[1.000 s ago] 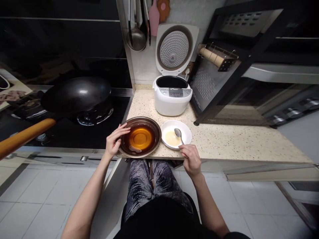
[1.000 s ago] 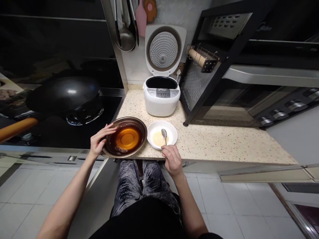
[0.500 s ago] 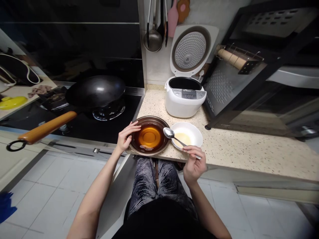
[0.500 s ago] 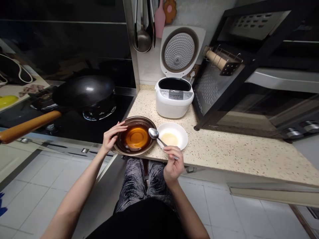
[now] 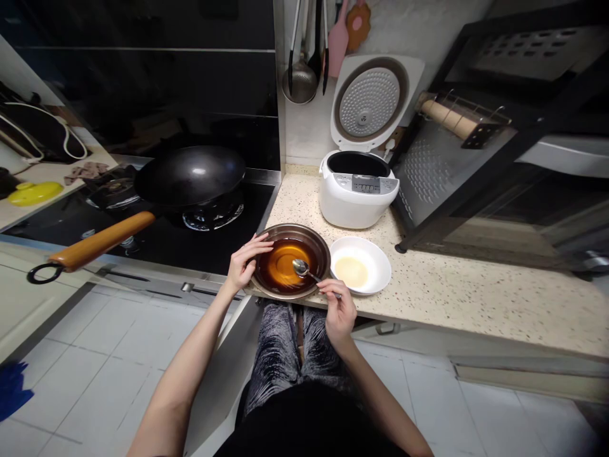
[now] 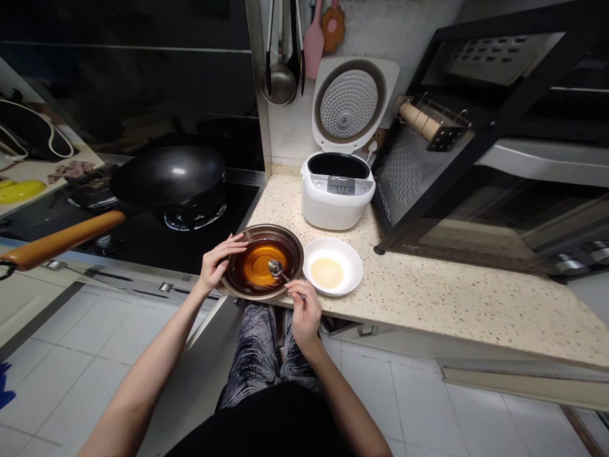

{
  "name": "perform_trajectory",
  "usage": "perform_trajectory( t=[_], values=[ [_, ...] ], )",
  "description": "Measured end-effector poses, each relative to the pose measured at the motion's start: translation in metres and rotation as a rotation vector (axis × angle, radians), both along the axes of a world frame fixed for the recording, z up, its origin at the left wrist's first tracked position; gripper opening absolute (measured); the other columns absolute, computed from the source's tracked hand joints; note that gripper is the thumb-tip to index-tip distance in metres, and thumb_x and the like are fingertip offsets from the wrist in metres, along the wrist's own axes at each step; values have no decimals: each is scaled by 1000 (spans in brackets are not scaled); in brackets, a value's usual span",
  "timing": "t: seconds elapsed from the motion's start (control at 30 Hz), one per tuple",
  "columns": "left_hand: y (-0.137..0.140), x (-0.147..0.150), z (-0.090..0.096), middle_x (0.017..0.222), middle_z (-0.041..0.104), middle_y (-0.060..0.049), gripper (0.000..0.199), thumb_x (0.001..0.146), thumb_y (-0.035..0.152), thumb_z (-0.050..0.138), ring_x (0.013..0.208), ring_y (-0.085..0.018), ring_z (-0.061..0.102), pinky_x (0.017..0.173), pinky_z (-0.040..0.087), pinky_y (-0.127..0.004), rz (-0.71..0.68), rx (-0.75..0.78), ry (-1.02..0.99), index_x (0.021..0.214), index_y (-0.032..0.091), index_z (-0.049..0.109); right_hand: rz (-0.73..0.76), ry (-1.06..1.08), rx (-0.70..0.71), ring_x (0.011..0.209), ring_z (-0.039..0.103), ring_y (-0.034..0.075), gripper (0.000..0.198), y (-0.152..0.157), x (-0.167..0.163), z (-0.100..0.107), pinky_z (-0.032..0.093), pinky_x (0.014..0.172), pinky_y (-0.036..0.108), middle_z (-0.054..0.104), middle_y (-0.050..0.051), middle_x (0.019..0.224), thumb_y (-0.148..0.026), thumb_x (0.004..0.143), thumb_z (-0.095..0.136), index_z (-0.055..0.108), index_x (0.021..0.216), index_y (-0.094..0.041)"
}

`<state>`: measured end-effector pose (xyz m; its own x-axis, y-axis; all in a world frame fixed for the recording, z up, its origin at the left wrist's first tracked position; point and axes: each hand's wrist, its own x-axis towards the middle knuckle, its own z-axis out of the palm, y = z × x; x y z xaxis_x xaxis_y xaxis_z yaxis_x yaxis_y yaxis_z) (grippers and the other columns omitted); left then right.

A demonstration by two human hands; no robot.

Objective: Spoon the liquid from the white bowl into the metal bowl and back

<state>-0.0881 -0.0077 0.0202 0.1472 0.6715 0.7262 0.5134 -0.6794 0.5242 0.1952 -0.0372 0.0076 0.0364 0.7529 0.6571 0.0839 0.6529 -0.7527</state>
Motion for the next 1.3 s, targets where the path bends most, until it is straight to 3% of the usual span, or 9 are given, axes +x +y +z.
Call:
perform_trajectory(
  t=[0.37,0.87,1.3],
  values=[
    [-1,1,1,128,77,-14,49,105,50,43,138,-36,62,123,39,-67,10,-8,-13,121,20,77,31,106,-91,84,68,17,18,0,-6,-2,57,74,32,72,4,92,-21,105,50,64,93,-22],
    [0,1,0,126,77,-14,51,105,54,42,136,-36,64,123,38,-66,15,-24,-23,118,21,78,-13,181,-82,78,68,16,19,-4,-2,9,58,70,32,72,4,90,-25,105,50,63,92,-22],
    [2,-1,4,138,70,-16,52,105,55,42,144,-38,54,119,42,-64,5,-83,-20,123,21,76,-69,212,-35,82,68,17,18,-4,10,16,56,74,33,71,3,88,-22,104,51,63,91,-23]
  ],
)
